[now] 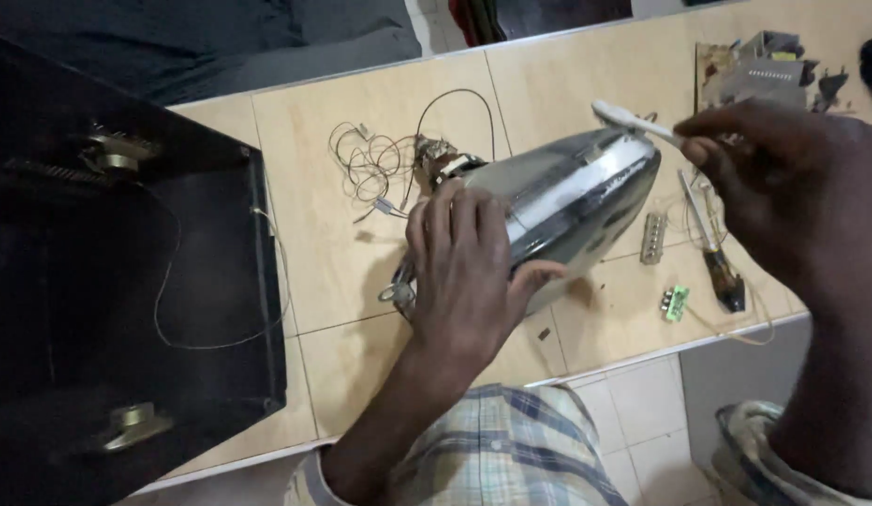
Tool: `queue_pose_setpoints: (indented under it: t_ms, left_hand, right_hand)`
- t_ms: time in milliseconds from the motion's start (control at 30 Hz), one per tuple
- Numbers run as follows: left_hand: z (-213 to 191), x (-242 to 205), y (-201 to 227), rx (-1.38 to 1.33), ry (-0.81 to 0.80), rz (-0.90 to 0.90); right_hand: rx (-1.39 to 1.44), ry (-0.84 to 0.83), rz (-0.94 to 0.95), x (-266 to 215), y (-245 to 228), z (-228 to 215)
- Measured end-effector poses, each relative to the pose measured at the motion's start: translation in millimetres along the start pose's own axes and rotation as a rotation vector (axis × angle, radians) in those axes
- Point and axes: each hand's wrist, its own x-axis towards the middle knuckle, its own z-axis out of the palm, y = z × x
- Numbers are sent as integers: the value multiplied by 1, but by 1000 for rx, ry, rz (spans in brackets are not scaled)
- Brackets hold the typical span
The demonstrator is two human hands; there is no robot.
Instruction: Cleaning the edges of a CRT tube using a toothbrush and cleaning paste.
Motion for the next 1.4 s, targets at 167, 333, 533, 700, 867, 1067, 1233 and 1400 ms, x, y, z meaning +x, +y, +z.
queue_pose_setpoints:
  t_ms: [167,333,533,700,867,1067,1233,1400]
  left_hand:
    - [2,0,4,-153,63,-59]
    - [2,6,3,-303,-84,-193]
    - [-11,2,8,-296,133,-18]
    - [-5,0,13,-226,119,-6]
    - [-8,-1,17,-236,205,16]
    - [-6,-12,19,-134,194,-41]
    - [-6,-31,8,-58,159,-87]
    - [-20,-39,2,21,170,-72]
  right_hand:
    - [244,-108,-105,22,26,-8]
    - [178,-359,-185,69,17,-14]
    - [-420,-436,-49,78,25,8]
    - [-124,-534,-305,73,22,12]
    - [-206,-408,-278,84,38,8]
    - [-194,-363,-549,80,43,23]
    - [50,-568,-438,81,21,31]
    - [132,-507,-570,81,10,33]
